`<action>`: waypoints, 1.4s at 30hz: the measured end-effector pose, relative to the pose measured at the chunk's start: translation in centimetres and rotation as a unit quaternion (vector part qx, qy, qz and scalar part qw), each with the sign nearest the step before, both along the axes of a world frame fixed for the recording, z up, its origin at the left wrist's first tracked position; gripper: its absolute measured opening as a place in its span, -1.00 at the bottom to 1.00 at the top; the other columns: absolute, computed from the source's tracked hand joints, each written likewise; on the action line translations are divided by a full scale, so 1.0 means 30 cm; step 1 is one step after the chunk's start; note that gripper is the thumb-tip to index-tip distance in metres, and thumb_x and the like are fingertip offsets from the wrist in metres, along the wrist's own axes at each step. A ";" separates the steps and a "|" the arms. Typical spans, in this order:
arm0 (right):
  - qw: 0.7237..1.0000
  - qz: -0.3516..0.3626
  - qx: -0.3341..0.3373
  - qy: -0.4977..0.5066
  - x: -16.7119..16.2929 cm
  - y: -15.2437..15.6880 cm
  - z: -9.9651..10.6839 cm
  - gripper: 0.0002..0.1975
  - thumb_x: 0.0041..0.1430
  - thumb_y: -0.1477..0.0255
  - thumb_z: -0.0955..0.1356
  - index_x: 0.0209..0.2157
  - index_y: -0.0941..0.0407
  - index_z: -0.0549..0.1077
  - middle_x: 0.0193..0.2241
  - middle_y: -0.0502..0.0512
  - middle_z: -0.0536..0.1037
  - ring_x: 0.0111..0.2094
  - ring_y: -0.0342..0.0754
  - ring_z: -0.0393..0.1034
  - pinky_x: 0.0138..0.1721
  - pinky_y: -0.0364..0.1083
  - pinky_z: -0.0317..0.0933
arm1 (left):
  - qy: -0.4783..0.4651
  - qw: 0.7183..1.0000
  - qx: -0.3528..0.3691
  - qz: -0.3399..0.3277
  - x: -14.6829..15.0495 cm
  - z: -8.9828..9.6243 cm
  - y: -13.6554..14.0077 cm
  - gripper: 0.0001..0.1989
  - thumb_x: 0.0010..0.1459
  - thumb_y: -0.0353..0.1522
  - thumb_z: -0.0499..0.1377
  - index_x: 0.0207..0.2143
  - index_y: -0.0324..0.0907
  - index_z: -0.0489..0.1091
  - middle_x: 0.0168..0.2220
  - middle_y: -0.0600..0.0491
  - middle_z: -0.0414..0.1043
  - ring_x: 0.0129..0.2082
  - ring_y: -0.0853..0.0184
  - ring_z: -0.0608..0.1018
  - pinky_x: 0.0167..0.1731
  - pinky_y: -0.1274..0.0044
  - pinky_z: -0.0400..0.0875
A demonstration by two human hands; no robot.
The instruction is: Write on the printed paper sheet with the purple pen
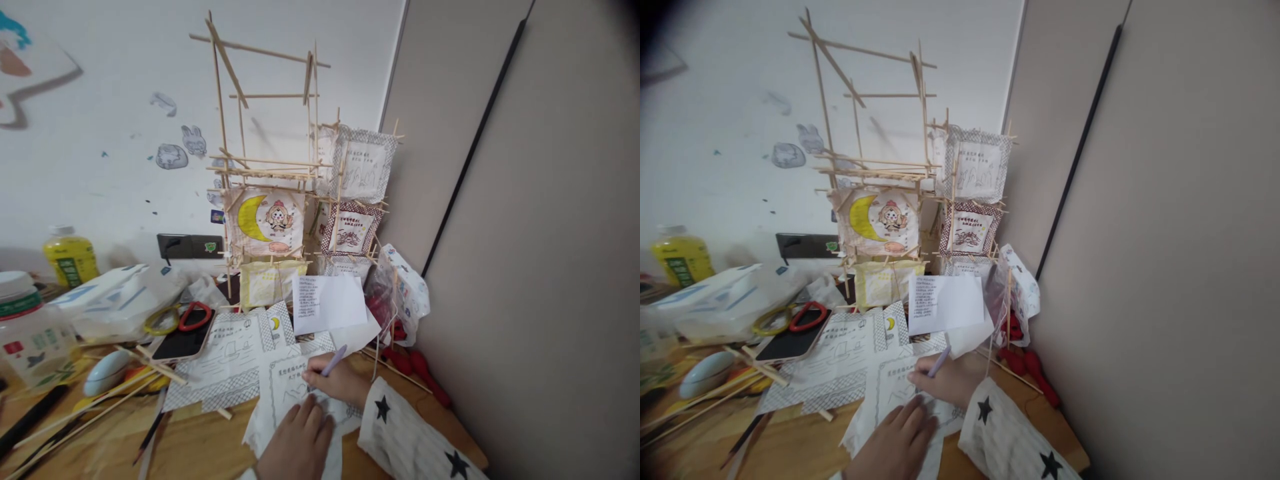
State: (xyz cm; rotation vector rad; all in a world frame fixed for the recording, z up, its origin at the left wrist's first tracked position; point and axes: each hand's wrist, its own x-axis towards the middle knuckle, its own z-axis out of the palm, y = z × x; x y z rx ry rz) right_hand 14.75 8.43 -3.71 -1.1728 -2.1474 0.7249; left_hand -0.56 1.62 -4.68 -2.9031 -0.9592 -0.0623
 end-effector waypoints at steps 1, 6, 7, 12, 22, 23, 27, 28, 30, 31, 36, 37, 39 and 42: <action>1.000 0.003 0.001 0.000 0.000 0.000 0.001 -0.71 0.17 0.33 0.27 -0.59 0.13 0.25 -0.63 -0.11 0.20 -0.53 -0.18 0.11 -0.51 -0.20 0.00 | -0.004 1.000 -0.002 -0.002 -0.001 0.006 -0.002 -0.66 0.21 -0.52 0.03 0.05 -0.26 0.24 -0.01 -0.15 0.30 0.08 0.03 0.25 -0.03 0.26 0.23; 1.000 -0.014 -0.016 0.006 0.002 0.004 -0.008 -0.71 0.20 0.32 0.26 -0.56 0.13 0.29 -0.62 -0.10 0.25 -0.52 -0.18 0.14 -0.48 -0.20 0.04 | -0.018 1.000 0.008 -0.007 -0.002 0.006 -0.005 -0.68 0.21 -0.52 0.03 0.03 -0.27 0.26 -0.03 -0.16 0.31 0.07 0.04 0.26 -0.04 0.26 0.24; 1.000 -0.015 -0.020 0.004 0.003 0.005 -0.010 -0.72 0.20 0.32 0.26 -0.56 0.13 0.30 -0.61 -0.10 0.26 -0.52 -0.17 0.15 -0.48 -0.20 0.05 | -0.018 1.000 0.012 -0.005 -0.003 0.002 -0.004 -0.68 0.20 -0.53 0.03 0.02 -0.27 0.26 -0.03 -0.16 0.31 0.07 0.04 0.26 -0.04 0.26 0.24; 1.000 -0.006 -0.024 -0.009 0.003 0.006 -0.011 -0.73 0.16 0.31 0.29 -0.56 0.13 0.32 -0.61 -0.10 0.27 -0.51 -0.17 0.16 -0.47 -0.20 0.06 | -0.027 0.999 0.019 -0.003 -0.002 -0.008 -0.004 -0.69 0.21 -0.51 0.02 0.02 -0.25 0.26 -0.04 -0.14 0.31 0.07 0.06 0.26 -0.03 0.28 0.22; 1.000 0.008 -0.014 0.015 -0.001 0.009 -0.013 -0.74 0.16 0.37 0.28 -0.58 0.14 0.26 -0.62 -0.11 0.22 -0.53 -0.19 0.12 -0.50 -0.21 0.02 | 0.005 1.000 0.004 0.001 0.002 0.027 -0.008 -0.67 0.20 -0.50 0.05 0.04 -0.27 0.25 -0.01 -0.14 0.30 0.08 0.03 0.25 -0.03 0.28 0.22; 1.000 0.008 -0.014 0.017 -0.001 0.010 -0.014 -0.74 0.16 0.37 0.28 -0.58 0.14 0.26 -0.62 -0.11 0.22 -0.54 -0.20 0.11 -0.50 -0.21 0.02 | 0.003 1.000 0.007 0.000 0.002 0.027 -0.009 -0.67 0.20 -0.50 0.05 0.04 -0.27 0.25 -0.01 -0.14 0.30 0.08 0.03 0.25 -0.03 0.28 0.22; 1.000 0.009 -0.018 0.014 -0.001 0.009 -0.015 -0.75 0.14 0.34 0.31 -0.57 0.14 0.29 -0.61 -0.10 0.27 -0.52 -0.19 0.14 -0.50 -0.21 0.03 | -0.003 1.000 0.009 0.006 0.000 0.024 -0.011 -0.70 0.21 -0.51 0.03 0.01 -0.28 0.28 -0.05 -0.13 0.33 0.06 0.04 0.27 -0.03 0.29 0.23; 1.000 0.003 -0.018 0.010 -0.001 0.009 -0.014 -0.75 0.14 0.33 0.31 -0.56 0.13 0.30 -0.61 -0.10 0.28 -0.52 -0.18 0.14 -0.50 -0.21 0.04 | -0.004 1.000 0.008 0.004 -0.001 0.022 -0.011 -0.70 0.21 -0.51 0.03 0.01 -0.28 0.28 -0.05 -0.13 0.33 0.06 0.04 0.28 -0.04 0.29 0.23; 1.000 -0.012 -0.019 0.002 0.000 0.008 -0.014 -0.74 0.15 0.32 0.30 -0.56 0.13 0.32 -0.61 -0.09 0.29 -0.51 -0.17 0.16 -0.49 -0.21 0.05 | -0.012 1.000 0.010 -0.002 -0.002 0.019 -0.011 -0.69 0.21 -0.50 0.04 0.02 -0.27 0.27 -0.04 -0.14 0.32 0.06 0.04 0.27 -0.04 0.29 0.23; 1.000 -0.014 -0.018 -0.001 0.001 0.007 -0.015 -0.75 0.15 0.31 0.30 -0.55 0.13 0.33 -0.61 -0.09 0.29 -0.51 -0.17 0.16 -0.49 -0.20 0.05 | -0.018 1.000 0.014 -0.002 -0.003 0.016 -0.010 -0.70 0.21 -0.50 0.04 0.02 -0.27 0.27 -0.05 -0.14 0.32 0.06 0.04 0.27 -0.04 0.29 0.23; 1.000 -0.012 -0.014 -0.019 0.004 0.010 -0.022 -0.76 0.15 0.31 0.30 -0.53 0.12 0.35 -0.59 -0.08 0.33 -0.51 -0.16 0.19 -0.47 -0.20 0.07 | -0.035 0.999 0.024 -0.006 -0.004 0.003 -0.007 -0.70 0.21 -0.50 0.04 0.00 -0.27 0.27 -0.06 -0.15 0.32 0.05 0.03 0.27 -0.05 0.28 0.23; 1.000 -0.016 -0.013 -0.021 0.004 0.011 -0.022 -0.76 0.15 0.31 0.31 -0.53 0.12 0.35 -0.58 -0.08 0.33 -0.50 -0.16 0.19 -0.47 -0.20 0.07 | -0.034 0.999 0.024 -0.007 -0.003 0.001 -0.007 -0.70 0.21 -0.50 0.04 0.01 -0.26 0.27 -0.05 -0.15 0.32 0.05 0.03 0.27 -0.05 0.28 0.23; 1.000 -0.016 -0.014 -0.021 0.003 0.012 -0.022 -0.77 0.15 0.32 0.31 -0.53 0.12 0.35 -0.58 -0.08 0.34 -0.49 -0.16 0.20 -0.46 -0.20 0.08 | -0.027 0.999 0.024 -0.004 -0.001 0.001 -0.006 -0.70 0.22 -0.51 0.04 0.01 -0.27 0.27 -0.05 -0.15 0.32 0.05 0.03 0.27 -0.05 0.27 0.23; 1.000 -0.005 -0.014 -0.018 0.000 0.011 -0.018 -0.78 0.14 0.34 0.31 -0.53 0.13 0.35 -0.58 -0.09 0.33 -0.49 -0.16 0.20 -0.46 -0.20 0.08 | -0.016 1.000 0.022 -0.004 0.001 0.004 -0.005 -0.69 0.21 -0.51 0.04 0.02 -0.28 0.27 -0.05 -0.15 0.32 0.05 0.02 0.28 -0.06 0.27 0.24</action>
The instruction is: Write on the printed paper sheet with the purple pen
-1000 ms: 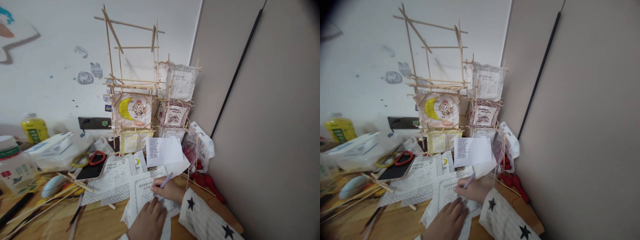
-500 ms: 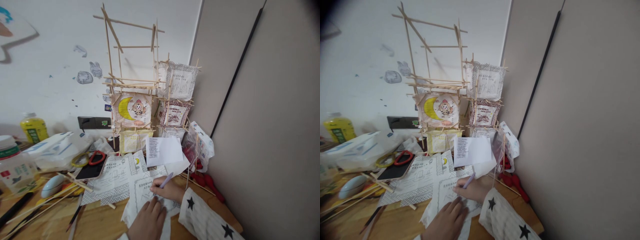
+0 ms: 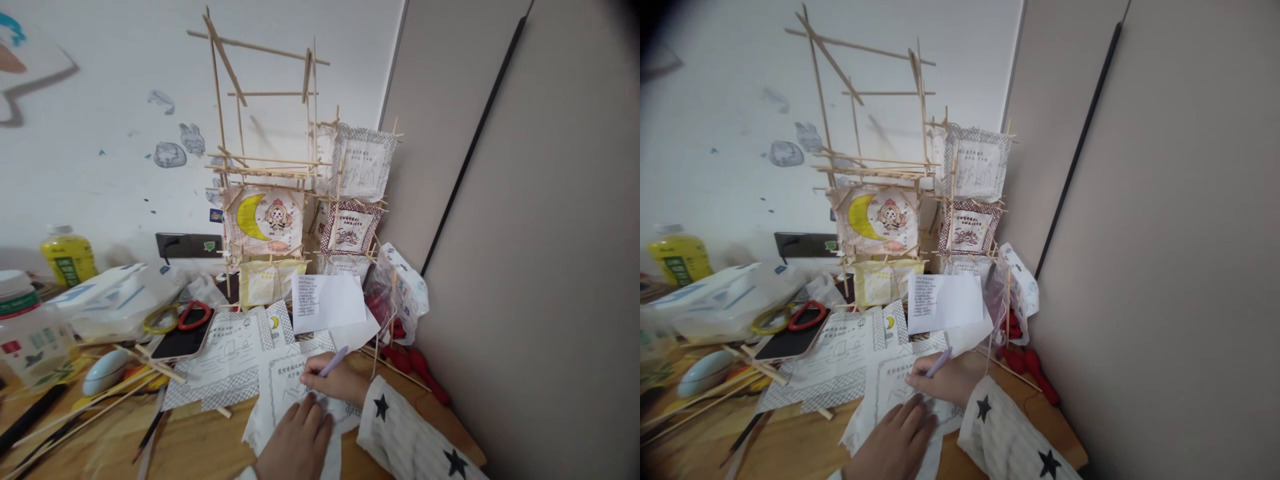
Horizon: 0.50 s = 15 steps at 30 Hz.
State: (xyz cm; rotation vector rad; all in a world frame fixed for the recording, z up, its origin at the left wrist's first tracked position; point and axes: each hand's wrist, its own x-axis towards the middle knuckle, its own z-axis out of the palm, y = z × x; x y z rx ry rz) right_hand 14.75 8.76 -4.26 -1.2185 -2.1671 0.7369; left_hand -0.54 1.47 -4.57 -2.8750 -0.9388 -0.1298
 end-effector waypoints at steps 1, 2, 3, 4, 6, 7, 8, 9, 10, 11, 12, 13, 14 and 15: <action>1.000 -0.001 0.002 0.002 -0.001 -0.001 0.002 -0.77 0.15 0.34 0.31 -0.53 0.13 0.35 -0.59 -0.09 0.33 -0.50 -0.17 0.19 -0.46 -0.20 0.07 | -0.001 1.000 0.000 -0.001 0.001 0.000 0.000 -0.69 0.21 -0.51 0.04 0.02 -0.28 0.27 -0.05 -0.14 0.33 0.05 0.02 0.28 -0.06 0.28 0.24; 1.000 -0.004 0.003 0.005 -0.002 -0.002 0.004 -0.77 0.15 0.33 0.31 -0.54 0.13 0.34 -0.59 -0.09 0.32 -0.50 -0.17 0.19 -0.46 -0.20 0.07 | -0.005 1.000 0.002 0.000 0.001 0.000 0.000 -0.70 0.22 -0.52 0.03 0.01 -0.28 0.27 -0.06 -0.14 0.33 0.05 0.04 0.28 -0.05 0.28 0.24; 1.000 -0.006 0.004 0.007 -0.002 -0.003 0.006 -0.76 0.16 0.33 0.30 -0.54 0.13 0.34 -0.60 -0.09 0.31 -0.51 -0.17 0.18 -0.47 -0.21 0.07 | -0.009 1.000 0.004 0.002 0.001 -0.001 0.000 -0.70 0.22 -0.52 0.03 0.01 -0.27 0.27 -0.06 -0.13 0.33 0.05 0.05 0.27 -0.05 0.29 0.24; 1.000 -0.006 0.004 0.010 -0.003 -0.004 0.008 -0.76 0.16 0.33 0.30 -0.54 0.13 0.34 -0.60 -0.10 0.30 -0.51 -0.17 0.18 -0.47 -0.21 0.07 | -0.012 1.000 0.006 0.004 0.001 -0.004 0.000 -0.71 0.22 -0.51 0.02 0.00 -0.26 0.28 -0.06 -0.13 0.33 0.06 0.06 0.27 -0.05 0.29 0.23; 1.000 0.004 0.002 0.007 -0.003 -0.005 0.010 -0.76 0.16 0.34 0.30 -0.54 0.14 0.33 -0.60 -0.10 0.30 -0.50 -0.18 0.18 -0.47 -0.21 0.06 | -0.014 1.000 0.008 0.007 0.001 -0.011 0.002 -0.71 0.22 -0.50 0.01 0.01 -0.24 0.27 -0.06 -0.13 0.32 0.05 0.07 0.27 -0.05 0.29 0.24; 1.000 0.009 0.004 0.004 -0.003 -0.005 0.009 -0.76 0.16 0.34 0.30 -0.54 0.14 0.33 -0.60 -0.10 0.29 -0.50 -0.18 0.19 -0.47 -0.21 0.06 | -0.012 1.000 0.007 0.006 0.000 -0.014 0.003 -0.70 0.22 -0.50 0.01 0.01 -0.24 0.27 -0.06 -0.13 0.32 0.05 0.07 0.27 -0.06 0.29 0.24; 1.000 0.011 0.006 0.001 -0.003 -0.004 0.008 -0.76 0.16 0.33 0.30 -0.54 0.14 0.33 -0.60 -0.11 0.29 -0.50 -0.18 0.19 -0.47 -0.21 0.06 | -0.011 1.000 0.007 0.005 0.000 -0.016 0.004 -0.70 0.22 -0.50 0.01 0.01 -0.24 0.27 -0.06 -0.13 0.32 0.05 0.07 0.28 -0.06 0.29 0.25; 1.000 0.011 0.010 -0.002 -0.002 -0.003 0.007 -0.76 0.16 0.33 0.30 -0.54 0.14 0.33 -0.60 -0.11 0.29 -0.50 -0.18 0.19 -0.47 -0.21 0.06 | -0.010 1.000 0.005 0.001 -0.001 -0.017 0.006 -0.70 0.22 -0.51 0.02 0.01 -0.24 0.27 -0.05 -0.13 0.32 0.05 0.07 0.28 -0.06 0.29 0.25; 1.000 0.009 0.014 -0.004 -0.002 -0.002 0.005 -0.75 0.17 0.32 0.30 -0.53 0.14 0.33 -0.59 -0.11 0.30 -0.50 -0.19 0.19 -0.46 -0.21 0.06 | -0.009 1.000 0.004 -0.002 -0.002 -0.017 0.006 -0.69 0.22 -0.51 0.02 0.02 -0.24 0.26 -0.05 -0.13 0.32 0.05 0.07 0.27 -0.06 0.29 0.25; 1.000 0.004 0.017 -0.005 -0.002 -0.002 0.003 -0.75 0.17 0.32 0.30 -0.53 0.14 0.33 -0.59 -0.11 0.30 -0.50 -0.19 0.19 -0.46 -0.21 0.06 | -0.007 1.000 0.003 -0.001 -0.004 -0.014 0.006 -0.69 0.21 -0.51 0.02 0.02 -0.25 0.26 -0.05 -0.13 0.32 0.05 0.06 0.27 -0.06 0.28 0.24; 1.000 0.001 0.018 -0.006 -0.003 -0.001 0.002 -0.75 0.17 0.32 0.30 -0.54 0.15 0.33 -0.59 -0.11 0.30 -0.50 -0.19 0.19 -0.46 -0.21 0.06 | -0.003 1.000 0.000 -0.002 -0.005 -0.009 0.006 -0.69 0.21 -0.51 0.03 0.02 -0.25 0.26 -0.04 -0.13 0.32 0.05 0.05 0.27 -0.05 0.29 0.24; 1.000 0.001 0.017 -0.007 -0.003 -0.001 0.002 -0.75 0.16 0.33 0.30 -0.54 0.15 0.33 -0.59 -0.10 0.30 -0.50 -0.19 0.19 -0.47 -0.22 0.06 | 0.002 1.000 -0.002 -0.001 -0.006 -0.004 0.004 -0.68 0.21 -0.51 0.03 0.03 -0.26 0.26 -0.04 -0.13 0.32 0.05 0.04 0.27 -0.05 0.29 0.24; 1.000 0.003 0.016 -0.006 -0.004 -0.001 0.003 -0.76 0.16 0.34 0.30 -0.54 0.14 0.33 -0.59 -0.11 0.30 -0.51 -0.19 0.19 -0.48 -0.22 0.05 | 0.008 1.000 -0.006 0.000 -0.006 0.002 0.002 -0.68 0.20 -0.51 0.04 0.03 -0.26 0.26 -0.04 -0.13 0.31 0.04 0.04 0.28 -0.05 0.29 0.24; 1.000 0.007 0.015 -0.003 -0.004 -0.002 0.004 -0.76 0.16 0.35 0.30 -0.54 0.14 0.33 -0.60 -0.11 0.30 -0.51 -0.19 0.20 -0.49 -0.22 0.05 | 0.012 1.000 -0.008 -0.001 -0.006 0.007 0.000 -0.68 0.20 -0.50 0.05 0.03 -0.26 0.26 -0.03 -0.13 0.32 0.04 0.04 0.29 -0.05 0.29 0.25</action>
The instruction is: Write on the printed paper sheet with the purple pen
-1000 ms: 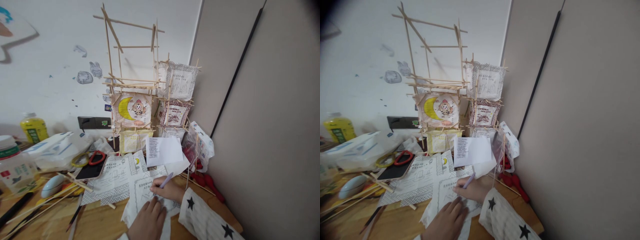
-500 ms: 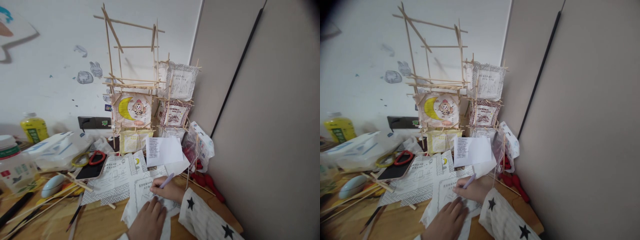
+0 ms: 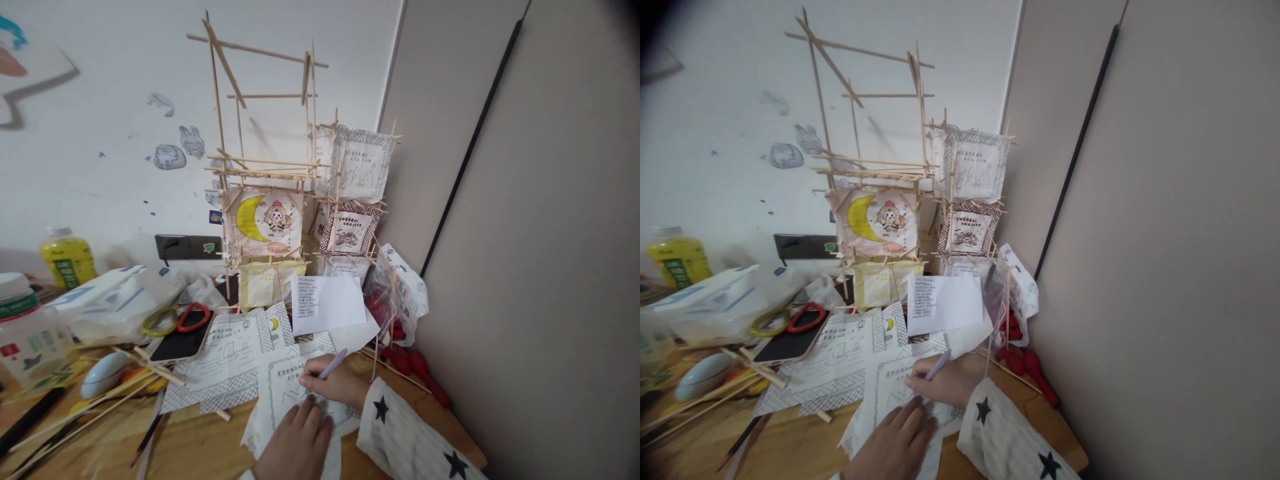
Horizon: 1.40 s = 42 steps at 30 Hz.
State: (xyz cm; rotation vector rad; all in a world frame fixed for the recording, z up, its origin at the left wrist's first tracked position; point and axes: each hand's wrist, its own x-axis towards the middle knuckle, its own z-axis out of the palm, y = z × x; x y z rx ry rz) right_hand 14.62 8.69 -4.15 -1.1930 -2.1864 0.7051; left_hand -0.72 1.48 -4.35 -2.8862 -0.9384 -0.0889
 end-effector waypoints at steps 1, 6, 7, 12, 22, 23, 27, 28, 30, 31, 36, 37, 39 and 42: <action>1.000 0.006 -0.001 0.005 -0.001 -0.001 0.002 -0.77 0.16 0.36 0.30 -0.54 0.14 0.33 -0.60 -0.11 0.31 -0.50 -0.19 0.20 -0.49 -0.22 0.04 | 0.002 1.000 -0.001 0.003 0.001 0.003 -0.001 -0.68 0.20 -0.50 0.05 0.03 -0.26 0.26 -0.04 -0.13 0.32 0.03 0.04 0.29 -0.06 0.29 0.25; 1.000 0.001 0.002 0.002 -0.002 -0.005 0.010 -0.77 0.15 0.35 0.30 -0.54 0.14 0.33 -0.60 -0.11 0.30 -0.51 -0.19 0.20 -0.49 -0.21 0.03 | -0.014 1.000 0.002 0.005 0.007 -0.007 0.004 -0.70 0.20 -0.51 0.04 0.00 -0.24 0.29 -0.06 -0.13 0.33 0.00 0.07 0.32 -0.08 0.29 0.27; 1.000 0.000 0.002 0.002 -0.002 -0.005 0.011 -0.78 0.15 0.35 0.30 -0.54 0.14 0.33 -0.60 -0.11 0.31 -0.51 -0.19 0.20 -0.49 -0.21 0.04 | -0.017 1.000 0.003 0.005 0.008 -0.011 0.005 -0.70 0.20 -0.51 0.04 0.01 -0.25 0.28 -0.05 -0.13 0.33 0.01 0.06 0.32 -0.07 0.28 0.27; 1.000 0.010 -0.004 0.025 0.000 -0.004 0.008 -0.80 0.16 0.36 0.29 -0.52 0.13 0.34 -0.57 -0.09 0.32 -0.49 -0.18 0.20 -0.46 -0.21 0.06 | -0.017 1.000 -0.002 0.002 0.004 -0.012 0.006 -0.68 0.20 -0.51 0.04 0.02 -0.27 0.27 -0.05 -0.15 0.32 0.05 0.02 0.27 -0.05 0.26 0.24; 1.000 -0.025 -0.009 0.005 0.007 0.005 -0.018 -0.77 0.13 0.33 0.31 -0.54 0.13 0.33 -0.60 -0.09 0.31 -0.50 -0.17 0.17 -0.48 -0.21 0.04 | -0.018 1.000 0.020 0.001 0.008 -0.021 0.007 -0.69 0.20 -0.52 0.04 0.01 -0.25 0.28 -0.06 -0.13 0.33 0.04 0.05 0.29 -0.07 0.29 0.28; 1.000 -0.022 -0.012 0.005 0.007 0.005 -0.017 -0.77 0.13 0.32 0.31 -0.55 0.13 0.33 -0.61 -0.09 0.30 -0.50 -0.17 0.17 -0.49 -0.21 0.04 | -0.017 1.000 0.018 0.000 0.008 -0.021 0.007 -0.69 0.20 -0.51 0.05 0.01 -0.25 0.28 -0.06 -0.13 0.34 0.03 0.05 0.30 -0.07 0.28 0.28; 1.000 -0.019 -0.012 0.013 0.007 0.003 -0.012 -0.75 0.16 0.32 0.29 -0.54 0.13 0.33 -0.60 -0.09 0.30 -0.49 -0.16 0.18 -0.47 -0.20 0.05 | -0.007 1.000 0.014 0.000 0.007 -0.021 0.010 -0.67 0.20 -0.52 0.05 0.03 -0.25 0.27 -0.04 -0.12 0.32 0.05 0.03 0.28 -0.06 0.28 0.27; 1.000 -0.017 -0.009 0.012 0.008 0.004 -0.012 -0.75 0.16 0.32 0.29 -0.55 0.13 0.33 -0.60 -0.08 0.30 -0.49 -0.16 0.18 -0.47 -0.20 0.05 | -0.005 1.000 0.012 0.000 0.007 -0.021 0.010 -0.68 0.20 -0.52 0.05 0.02 -0.25 0.27 -0.04 -0.12 0.32 0.05 0.03 0.28 -0.05 0.28 0.26; 1.000 -0.017 -0.003 0.004 0.009 0.006 -0.013 -0.75 0.15 0.31 0.30 -0.55 0.12 0.32 -0.60 -0.08 0.30 -0.49 -0.16 0.18 -0.46 -0.20 0.05 | 0.000 1.000 0.008 0.002 0.007 -0.019 0.009 -0.69 0.21 -0.52 0.04 0.02 -0.25 0.28 -0.04 -0.12 0.33 0.05 0.03 0.29 -0.06 0.28 0.27; 1.000 -0.018 0.000 -0.001 0.010 0.007 -0.015 -0.75 0.14 0.31 0.30 -0.55 0.12 0.32 -0.60 -0.08 0.31 -0.49 -0.15 0.18 -0.46 -0.20 0.05 | 0.002 1.000 0.006 0.004 0.007 -0.017 0.008 -0.69 0.21 -0.52 0.04 0.02 -0.25 0.27 -0.05 -0.12 0.33 0.04 0.03 0.30 -0.07 0.28 0.27; 1.000 -0.027 0.005 -0.010 0.012 0.009 -0.023 -0.77 0.14 0.30 0.30 -0.53 0.11 0.34 -0.59 -0.08 0.33 -0.50 -0.15 0.18 -0.48 -0.19 0.05 | 0.009 1.000 -0.001 0.007 0.008 -0.012 0.007 -0.68 0.20 -0.52 0.04 0.02 -0.25 0.27 -0.04 -0.12 0.32 0.04 0.04 0.29 -0.06 0.30 0.26; 1.000 -0.027 0.004 -0.010 0.011 0.009 -0.023 -0.77 0.15 0.30 0.30 -0.53 0.12 0.34 -0.59 -0.08 0.33 -0.50 -0.15 0.18 -0.48 -0.19 0.05 | 0.012 1.000 -0.002 0.007 0.008 -0.012 0.007 -0.68 0.20 -0.52 0.04 0.02 -0.25 0.27 -0.04 -0.12 0.32 0.05 0.03 0.29 -0.06 0.30 0.26; 1.000 -0.026 0.003 -0.013 0.011 0.009 -0.023 -0.76 0.15 0.30 0.30 -0.53 0.12 0.34 -0.59 -0.08 0.32 -0.50 -0.15 0.18 -0.48 -0.19 0.05 | 0.015 1.000 -0.001 0.003 0.007 -0.012 0.009 -0.66 0.19 -0.51 0.05 0.04 -0.26 0.26 -0.03 -0.12 0.32 0.05 0.02 0.29 -0.05 0.29 0.26; 0.999 -0.029 0.006 -0.016 0.010 0.007 -0.021 -0.77 0.13 0.31 0.31 -0.53 0.12 0.35 -0.59 -0.08 0.32 -0.49 -0.15 0.18 -0.47 -0.19 0.05 | 0.013 1.000 0.002 0.002 0.006 -0.012 0.008 -0.65 0.19 -0.50 0.06 0.05 -0.27 0.25 -0.03 -0.13 0.32 0.04 0.01 0.29 -0.06 0.27 0.26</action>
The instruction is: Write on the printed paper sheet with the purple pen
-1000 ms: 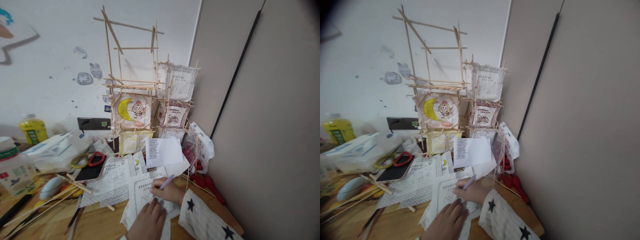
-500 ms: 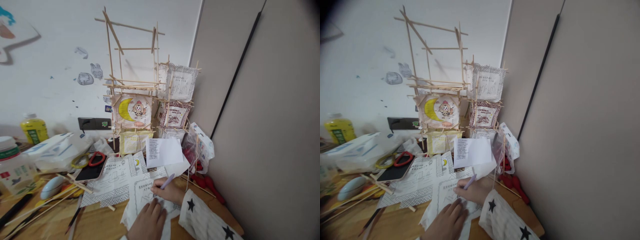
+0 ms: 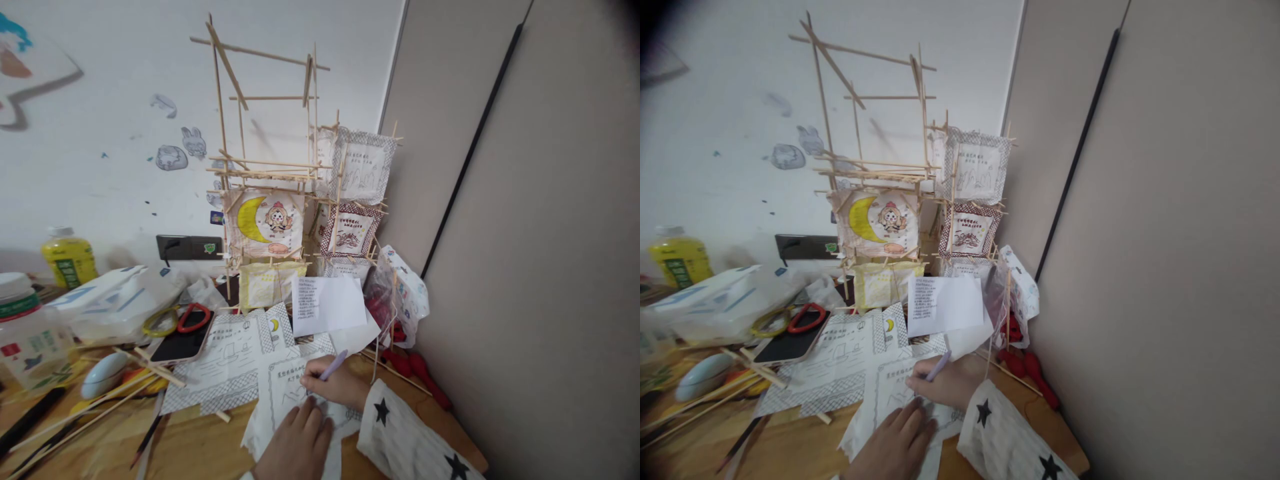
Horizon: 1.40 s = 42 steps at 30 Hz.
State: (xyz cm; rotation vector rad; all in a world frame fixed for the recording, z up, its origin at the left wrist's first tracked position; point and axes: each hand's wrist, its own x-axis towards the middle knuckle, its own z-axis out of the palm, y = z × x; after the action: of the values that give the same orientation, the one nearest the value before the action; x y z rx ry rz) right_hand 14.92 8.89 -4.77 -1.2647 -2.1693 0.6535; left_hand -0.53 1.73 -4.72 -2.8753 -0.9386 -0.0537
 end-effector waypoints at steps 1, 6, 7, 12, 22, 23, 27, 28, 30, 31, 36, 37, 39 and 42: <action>1.000 -0.002 -0.001 0.000 -0.001 -0.001 0.001 -0.77 0.13 0.31 0.31 -0.53 0.11 0.35 -0.59 -0.08 0.32 -0.50 -0.15 0.18 -0.48 -0.19 0.05 | -0.003 1.000 0.001 0.001 0.000 0.000 -0.001 -0.66 0.20 -0.50 0.06 0.04 -0.27 0.25 -0.03 -0.14 0.32 0.05 0.01 0.28 -0.05 0.27 0.26; 1.000 0.000 -0.013 0.006 -0.003 -0.003 0.010 -0.76 0.14 0.33 0.30 -0.56 0.12 0.33 -0.60 -0.08 0.32 -0.49 -0.15 0.19 -0.48 -0.19 0.04 | -0.021 1.000 0.002 0.002 0.000 0.000 -0.006 -0.68 0.20 -0.53 0.04 0.02 -0.27 0.28 -0.05 -0.14 0.33 0.05 0.03 0.28 -0.07 0.28 0.27; 1.000 0.002 -0.015 0.005 -0.003 -0.003 0.011 -0.76 0.13 0.33 0.31 -0.56 0.12 0.33 -0.60 -0.08 0.31 -0.49 -0.15 0.19 -0.48 -0.19 0.04 | -0.025 1.000 0.004 0.005 0.001 0.000 -0.006 -0.68 0.20 -0.53 0.04 0.01 -0.27 0.28 -0.06 -0.14 0.33 0.05 0.02 0.29 -0.08 0.27 0.27; 1.000 -0.005 -0.016 0.001 0.001 -0.002 0.011 -0.75 0.14 0.32 0.30 -0.57 0.11 0.33 -0.61 -0.08 0.31 -0.50 -0.15 0.19 -0.49 -0.20 0.04 | -0.025 1.000 0.013 -0.003 0.002 -0.010 -0.001 -0.68 0.19 -0.51 0.06 0.02 -0.27 0.27 -0.04 -0.13 0.32 0.05 0.01 0.27 -0.06 0.27 0.26; 1.000 -0.001 -0.019 0.016 -0.001 -0.007 0.015 -0.75 0.16 0.30 0.29 -0.53 0.12 0.35 -0.59 -0.08 0.33 -0.48 -0.16 0.20 -0.46 -0.21 0.07 | -0.012 1.000 0.004 -0.009 0.001 0.002 -0.004 -0.68 0.19 -0.51 0.05 0.02 -0.27 0.26 -0.03 -0.13 0.32 0.05 0.01 0.28 -0.05 0.28 0.25; 1.000 -0.002 -0.020 0.014 -0.001 -0.008 0.017 -0.76 0.16 0.30 0.29 -0.53 0.12 0.35 -0.58 -0.08 0.34 -0.48 -0.15 0.21 -0.46 -0.20 0.07 | -0.016 1.000 0.005 -0.010 0.000 0.003 -0.004 -0.68 0.20 -0.50 0.04 0.02 -0.27 0.26 -0.03 -0.14 0.32 0.06 0.02 0.27 -0.05 0.28 0.25; 1.000 0.007 -0.012 0.005 -0.002 -0.009 0.022 -0.76 0.15 0.32 0.29 -0.54 0.12 0.34 -0.58 -0.08 0.33 -0.48 -0.15 0.20 -0.45 -0.20 0.07 | -0.026 1.000 0.012 -0.002 -0.001 -0.001 -0.003 -0.68 0.20 -0.52 0.03 0.02 -0.27 0.27 -0.05 -0.14 0.33 0.04 0.02 0.29 -0.07 0.27 0.27; 1.000 0.010 -0.010 0.004 -0.002 -0.008 0.022 -0.76 0.15 0.32 0.29 -0.54 0.12 0.34 -0.59 -0.08 0.33 -0.49 -0.15 0.20 -0.46 -0.20 0.07 | -0.026 1.000 0.013 0.000 -0.001 -0.003 -0.003 -0.68 0.20 -0.52 0.03 0.02 -0.27 0.27 -0.06 -0.14 0.33 0.04 0.02 0.29 -0.08 0.28 0.27; 1.000 0.013 -0.011 0.004 -0.003 -0.006 0.020 -0.76 0.16 0.32 0.29 -0.54 0.12 0.34 -0.59 -0.08 0.32 -0.49 -0.15 0.19 -0.46 -0.20 0.07 | -0.028 1.000 0.015 -0.001 -0.001 -0.006 -0.004 -0.68 0.20 -0.53 0.04 0.01 -0.27 0.27 -0.05 -0.13 0.33 0.04 0.03 0.29 -0.07 0.29 0.26; 1.000 0.013 -0.012 0.004 -0.002 -0.005 0.019 -0.76 0.16 0.32 0.29 -0.54 0.12 0.34 -0.60 -0.08 0.31 -0.49 -0.15 0.19 -0.46 -0.20 0.07 | -0.030 0.999 0.016 -0.002 -0.001 -0.007 -0.005 -0.68 0.19 -0.53 0.04 0.01 -0.26 0.27 -0.05 -0.13 0.32 0.04 0.04 0.28 -0.06 0.29 0.25; 1.000 0.006 -0.009 -0.005 0.000 -0.001 0.007 -0.74 0.16 0.30 0.29 -0.55 0.12 0.34 -0.61 -0.09 0.30 -0.49 -0.16 0.18 -0.46 -0.21 0.06 | -0.026 0.999 0.019 0.000 -0.001 -0.004 -0.009 -0.68 0.19 -0.53 0.04 0.01 -0.27 0.27 -0.05 -0.12 0.32 0.05 0.04 0.27 -0.05 0.30 0.22; 1.000 0.006 -0.008 -0.004 0.000 -0.001 0.006 -0.74 0.16 0.29 0.29 -0.55 0.12 0.34 -0.61 -0.09 0.30 -0.49 -0.16 0.18 -0.46 -0.21 0.06 | -0.025 0.999 0.020 0.001 -0.001 -0.004 -0.008 -0.68 0.19 -0.53 0.04 0.01 -0.27 0.26 -0.05 -0.12 0.32 0.05 0.04 0.26 -0.05 0.30 0.22; 1.000 0.005 -0.004 0.001 0.001 -0.001 0.005 -0.73 0.17 0.29 0.28 -0.54 0.13 0.34 -0.61 -0.08 0.30 -0.50 -0.16 0.17 -0.47 -0.21 0.06 | -0.026 0.999 0.021 -0.001 -0.002 -0.007 -0.007 -0.69 0.20 -0.52 0.04 0.01 -0.26 0.27 -0.05 -0.11 0.32 0.05 0.05 0.26 -0.05 0.31 0.22; 1.000 0.002 0.001 0.005 0.002 -0.002 0.005 -0.74 0.17 0.29 0.29 -0.53 0.13 0.34 -0.60 -0.08 0.31 -0.50 -0.16 0.17 -0.47 -0.21 0.05 | -0.034 0.999 0.025 -0.007 -0.002 -0.019 -0.001 -0.69 0.20 -0.52 0.04 0.00 -0.24 0.27 -0.06 -0.10 0.32 0.05 0.06 0.27 -0.06 0.32 0.23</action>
State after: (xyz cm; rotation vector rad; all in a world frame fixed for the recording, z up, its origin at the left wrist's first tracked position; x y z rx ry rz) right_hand 14.97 8.83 -4.61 -1.2542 -2.1642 0.6570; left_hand -0.59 1.69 -5.30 -2.8518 -0.9146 -0.1747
